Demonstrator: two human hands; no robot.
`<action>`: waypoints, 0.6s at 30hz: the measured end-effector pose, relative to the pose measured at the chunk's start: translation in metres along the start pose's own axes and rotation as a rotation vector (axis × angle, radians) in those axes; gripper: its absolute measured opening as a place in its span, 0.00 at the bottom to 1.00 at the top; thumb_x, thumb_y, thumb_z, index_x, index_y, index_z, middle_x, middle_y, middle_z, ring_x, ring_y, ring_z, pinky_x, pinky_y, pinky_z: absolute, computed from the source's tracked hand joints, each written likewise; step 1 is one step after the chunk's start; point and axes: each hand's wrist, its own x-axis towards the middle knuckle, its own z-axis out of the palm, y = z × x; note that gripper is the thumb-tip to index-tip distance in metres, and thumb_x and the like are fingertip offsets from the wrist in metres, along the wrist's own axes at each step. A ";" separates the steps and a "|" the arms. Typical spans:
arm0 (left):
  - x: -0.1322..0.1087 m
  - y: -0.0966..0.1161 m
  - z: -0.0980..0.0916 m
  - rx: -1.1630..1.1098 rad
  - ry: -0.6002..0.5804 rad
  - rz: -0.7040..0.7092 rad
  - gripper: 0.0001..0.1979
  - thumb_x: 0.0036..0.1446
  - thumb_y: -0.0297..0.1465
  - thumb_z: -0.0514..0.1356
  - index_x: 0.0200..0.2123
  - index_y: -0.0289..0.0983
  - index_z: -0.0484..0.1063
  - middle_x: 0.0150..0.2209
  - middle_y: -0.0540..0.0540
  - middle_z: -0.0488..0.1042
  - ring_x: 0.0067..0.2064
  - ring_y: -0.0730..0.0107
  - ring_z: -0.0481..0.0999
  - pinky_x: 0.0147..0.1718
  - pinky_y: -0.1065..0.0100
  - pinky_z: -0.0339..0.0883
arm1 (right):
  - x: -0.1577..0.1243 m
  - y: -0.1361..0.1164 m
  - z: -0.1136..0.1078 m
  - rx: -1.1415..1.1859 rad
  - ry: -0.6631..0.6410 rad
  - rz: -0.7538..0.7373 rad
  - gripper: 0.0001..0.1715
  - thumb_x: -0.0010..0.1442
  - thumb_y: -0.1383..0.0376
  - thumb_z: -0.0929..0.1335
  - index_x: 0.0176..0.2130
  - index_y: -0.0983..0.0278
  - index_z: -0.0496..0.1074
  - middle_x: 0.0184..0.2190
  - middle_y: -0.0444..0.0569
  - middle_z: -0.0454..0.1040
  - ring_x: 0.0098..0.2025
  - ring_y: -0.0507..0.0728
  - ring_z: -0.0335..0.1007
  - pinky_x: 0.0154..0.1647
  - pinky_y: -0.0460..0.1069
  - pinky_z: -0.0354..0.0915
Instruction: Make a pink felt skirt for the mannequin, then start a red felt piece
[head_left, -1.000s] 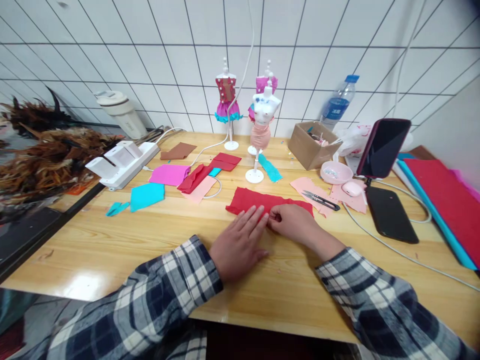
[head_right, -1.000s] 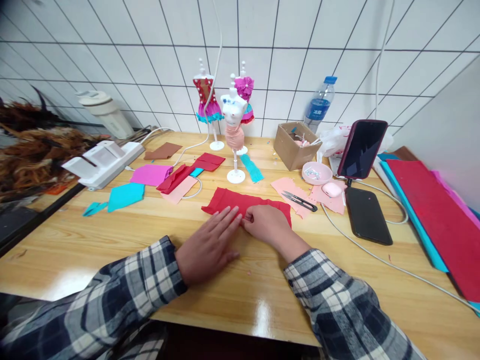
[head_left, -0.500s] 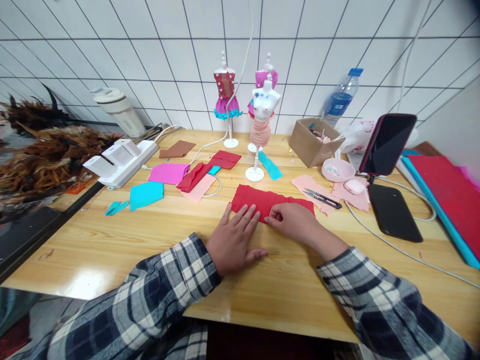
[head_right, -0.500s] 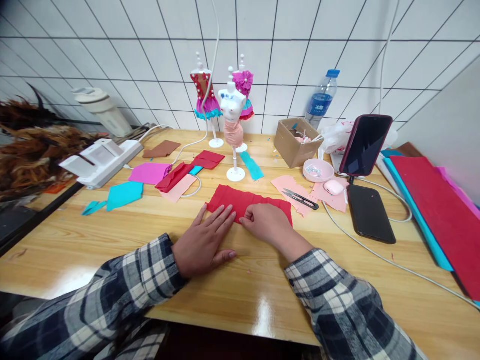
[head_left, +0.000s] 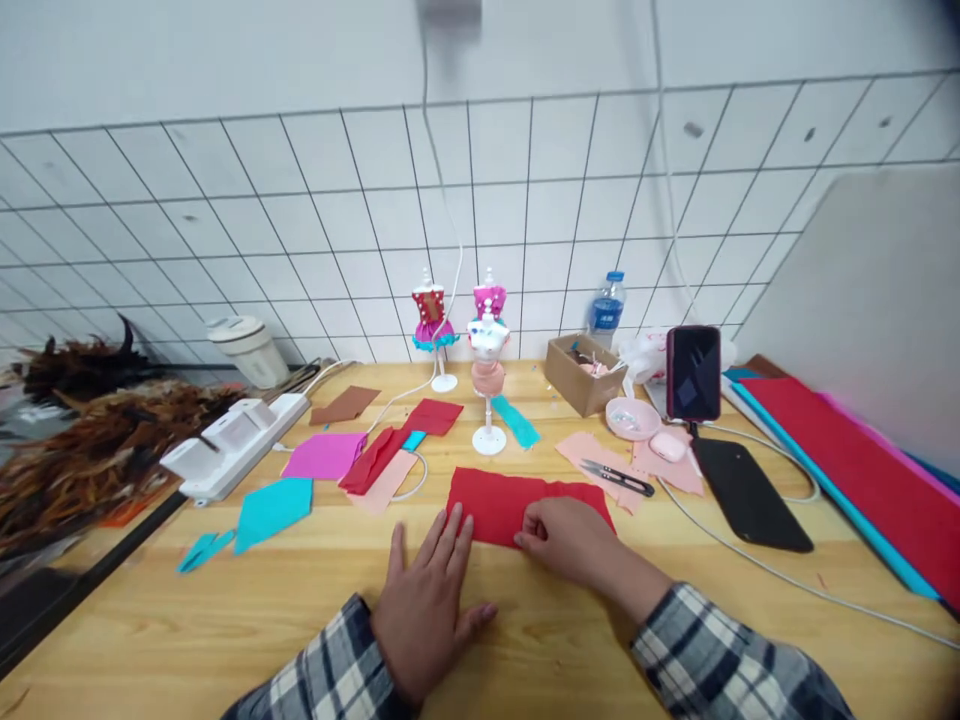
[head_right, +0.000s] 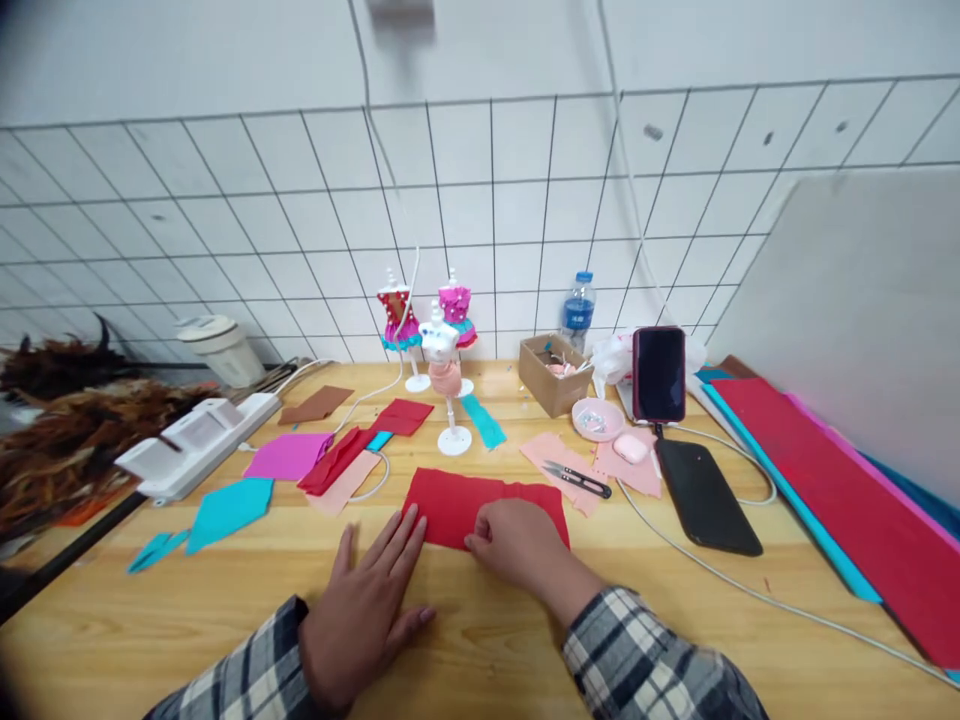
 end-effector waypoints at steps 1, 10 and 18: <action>0.000 -0.001 0.000 -0.007 -0.039 -0.020 0.40 0.60 0.54 0.49 0.68 0.36 0.50 0.69 0.35 0.47 0.68 0.38 0.51 0.58 0.25 0.43 | 0.000 0.000 0.001 -0.001 0.010 -0.002 0.11 0.57 0.57 0.68 0.29 0.59 0.76 0.29 0.44 0.78 0.31 0.53 0.70 0.26 0.46 0.50; 0.001 0.016 -0.007 0.025 0.075 0.103 0.43 0.59 0.53 0.52 0.69 0.39 0.43 0.69 0.38 0.45 0.70 0.43 0.48 0.63 0.33 0.45 | -0.001 0.000 0.003 -0.008 0.038 -0.030 0.10 0.57 0.58 0.68 0.30 0.60 0.76 0.29 0.46 0.79 0.31 0.54 0.72 0.26 0.47 0.49; 0.014 0.039 -0.005 -0.081 -0.116 0.215 0.41 0.63 0.51 0.47 0.69 0.32 0.42 0.69 0.35 0.46 0.70 0.51 0.46 0.65 0.43 0.46 | -0.001 0.009 -0.003 0.050 -0.032 -0.080 0.13 0.61 0.62 0.64 0.30 0.62 0.75 0.32 0.47 0.79 0.35 0.54 0.71 0.30 0.47 0.53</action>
